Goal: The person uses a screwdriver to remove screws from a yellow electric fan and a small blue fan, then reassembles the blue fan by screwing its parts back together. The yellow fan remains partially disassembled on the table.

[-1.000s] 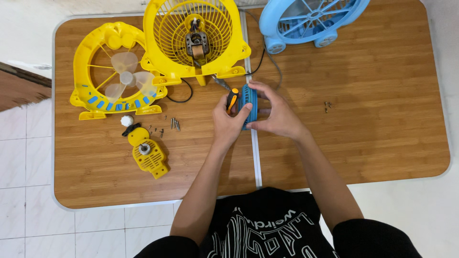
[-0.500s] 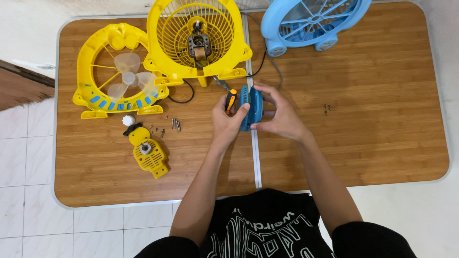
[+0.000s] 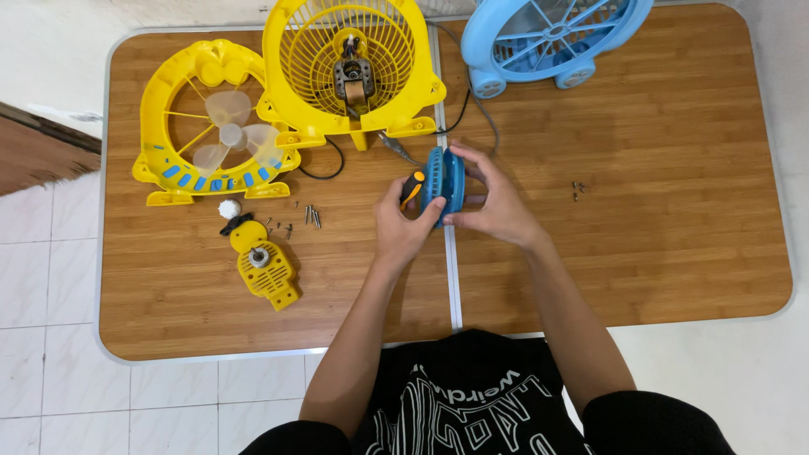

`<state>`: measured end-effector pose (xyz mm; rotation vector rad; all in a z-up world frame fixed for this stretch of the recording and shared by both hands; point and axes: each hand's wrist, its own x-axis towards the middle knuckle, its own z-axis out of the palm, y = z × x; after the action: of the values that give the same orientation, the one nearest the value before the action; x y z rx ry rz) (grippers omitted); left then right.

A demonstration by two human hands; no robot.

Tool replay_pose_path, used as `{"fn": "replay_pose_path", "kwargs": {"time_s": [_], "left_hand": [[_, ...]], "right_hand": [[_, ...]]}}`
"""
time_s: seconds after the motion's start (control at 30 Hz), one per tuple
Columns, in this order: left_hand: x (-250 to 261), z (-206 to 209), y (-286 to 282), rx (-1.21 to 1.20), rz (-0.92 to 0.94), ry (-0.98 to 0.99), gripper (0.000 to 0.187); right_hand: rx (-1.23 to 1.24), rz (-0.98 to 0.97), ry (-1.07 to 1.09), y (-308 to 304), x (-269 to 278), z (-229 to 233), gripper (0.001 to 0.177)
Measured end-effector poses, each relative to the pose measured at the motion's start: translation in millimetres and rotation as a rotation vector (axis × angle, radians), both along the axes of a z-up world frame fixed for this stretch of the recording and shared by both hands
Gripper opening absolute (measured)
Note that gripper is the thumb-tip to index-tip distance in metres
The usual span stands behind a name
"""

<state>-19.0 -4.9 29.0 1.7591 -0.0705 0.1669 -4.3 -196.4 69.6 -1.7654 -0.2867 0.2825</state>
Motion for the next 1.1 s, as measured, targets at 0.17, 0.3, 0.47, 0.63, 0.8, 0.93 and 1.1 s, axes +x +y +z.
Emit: {"fn": "replay_pose_path", "kwargs": {"time_s": [0.17,0.3,0.47,0.63,0.8,0.93,1.1], "left_hand": [[-7,11,7,0.265,0.052,-0.242,0.041],[-12,16,5,0.419,0.090,-0.341,0.037],[-16,12,3,0.437,0.165,-0.402,0.031],[-17,7,1,0.484,0.233,-0.433,0.031],[-10,3,4,0.512,0.299,-0.400,0.035],[5,6,14,0.464,0.331,-0.405,0.033],[18,17,28,0.434,0.349,-0.394,0.033]], "right_hand": [[0.018,-0.046,-0.059,6,-7,0,0.098],[-0.048,-0.111,-0.130,13,-14,1,0.095],[-0.122,-0.183,-0.277,20,-21,2,0.086],[-0.141,-0.297,-0.242,30,-25,3,0.069],[-0.191,-0.458,-0.368,31,-24,1,0.052],[-0.303,-0.573,-0.441,22,-10,-3,0.034],[-0.367,-0.678,-0.543,7,6,-8,0.025]]}}
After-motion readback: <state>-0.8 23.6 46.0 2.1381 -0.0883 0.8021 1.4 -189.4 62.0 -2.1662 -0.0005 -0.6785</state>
